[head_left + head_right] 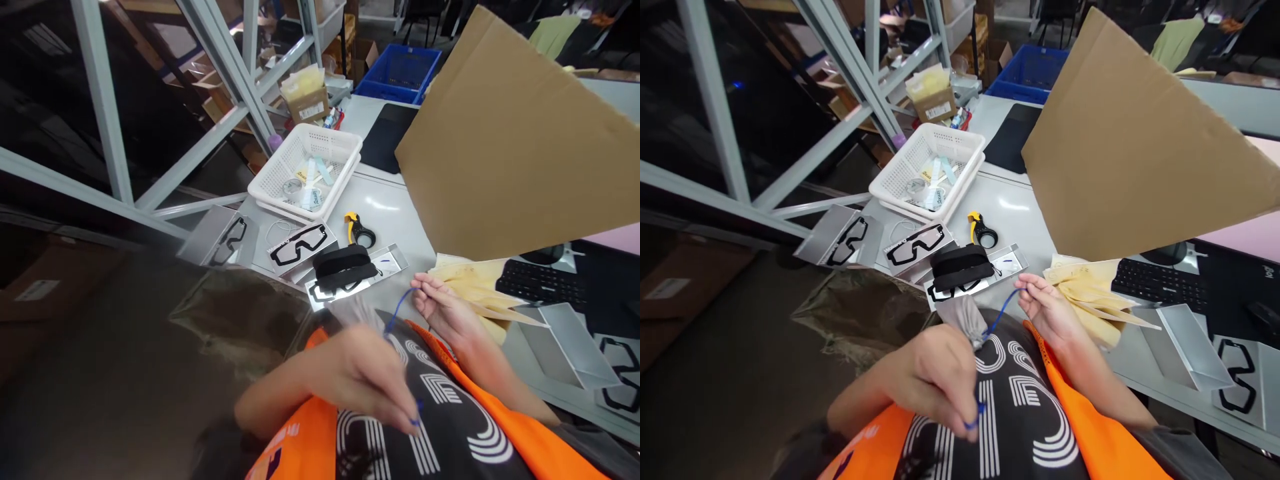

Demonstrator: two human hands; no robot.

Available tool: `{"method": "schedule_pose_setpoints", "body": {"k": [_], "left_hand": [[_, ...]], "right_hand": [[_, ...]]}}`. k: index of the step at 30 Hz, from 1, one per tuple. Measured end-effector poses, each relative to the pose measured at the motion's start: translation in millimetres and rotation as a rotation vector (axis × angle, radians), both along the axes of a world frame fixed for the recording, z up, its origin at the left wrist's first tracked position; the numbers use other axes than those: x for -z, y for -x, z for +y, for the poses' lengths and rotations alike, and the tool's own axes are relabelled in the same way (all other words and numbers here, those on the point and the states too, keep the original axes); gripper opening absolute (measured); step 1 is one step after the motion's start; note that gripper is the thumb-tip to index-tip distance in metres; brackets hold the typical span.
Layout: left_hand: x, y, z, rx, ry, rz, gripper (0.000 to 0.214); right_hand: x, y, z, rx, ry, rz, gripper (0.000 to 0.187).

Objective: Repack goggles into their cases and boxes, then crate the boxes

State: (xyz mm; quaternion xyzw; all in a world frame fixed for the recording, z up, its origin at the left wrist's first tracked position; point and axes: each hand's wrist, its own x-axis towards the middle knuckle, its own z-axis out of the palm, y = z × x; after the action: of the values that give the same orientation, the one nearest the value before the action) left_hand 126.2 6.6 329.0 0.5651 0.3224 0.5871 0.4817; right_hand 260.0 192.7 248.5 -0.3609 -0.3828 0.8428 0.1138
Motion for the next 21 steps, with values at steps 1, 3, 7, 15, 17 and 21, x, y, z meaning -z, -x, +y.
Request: {"method": "schedule_pose_setpoints", "body": {"k": [1, 3, 7, 15, 17, 21], "left_hand": [[-4.0, -6, 11, 0.059, -0.004, 0.008, 0.010], [-6.9, -19, 28, 0.127, -0.035, 0.030, 0.013], [3.7, -47, 47, 0.229, -0.070, 0.069, 0.027], [13.5, -60, 74, 0.367, 0.091, 0.079, 0.028], [8.8, -56, 70, 0.267, 0.067, 0.171, 0.022], [3.1, -42, 44, -0.171, -0.039, 0.562, 0.021]], "right_hand": [[-1.9, 3, -3, -0.043, -0.086, 0.014, 0.026], [-2.6, 10, -7, -0.211, -0.298, -0.005, 0.041], [4.8, 32, -5, -0.710, -0.607, -0.203, 0.085], [-1.4, 87, -6, -1.374, -0.877, -0.177, 0.103], [-2.8, 99, -6, -1.478, -0.765, -0.095, 0.090], [1.2, 106, 2, -1.498, -0.239, 0.132, 0.060]]}}
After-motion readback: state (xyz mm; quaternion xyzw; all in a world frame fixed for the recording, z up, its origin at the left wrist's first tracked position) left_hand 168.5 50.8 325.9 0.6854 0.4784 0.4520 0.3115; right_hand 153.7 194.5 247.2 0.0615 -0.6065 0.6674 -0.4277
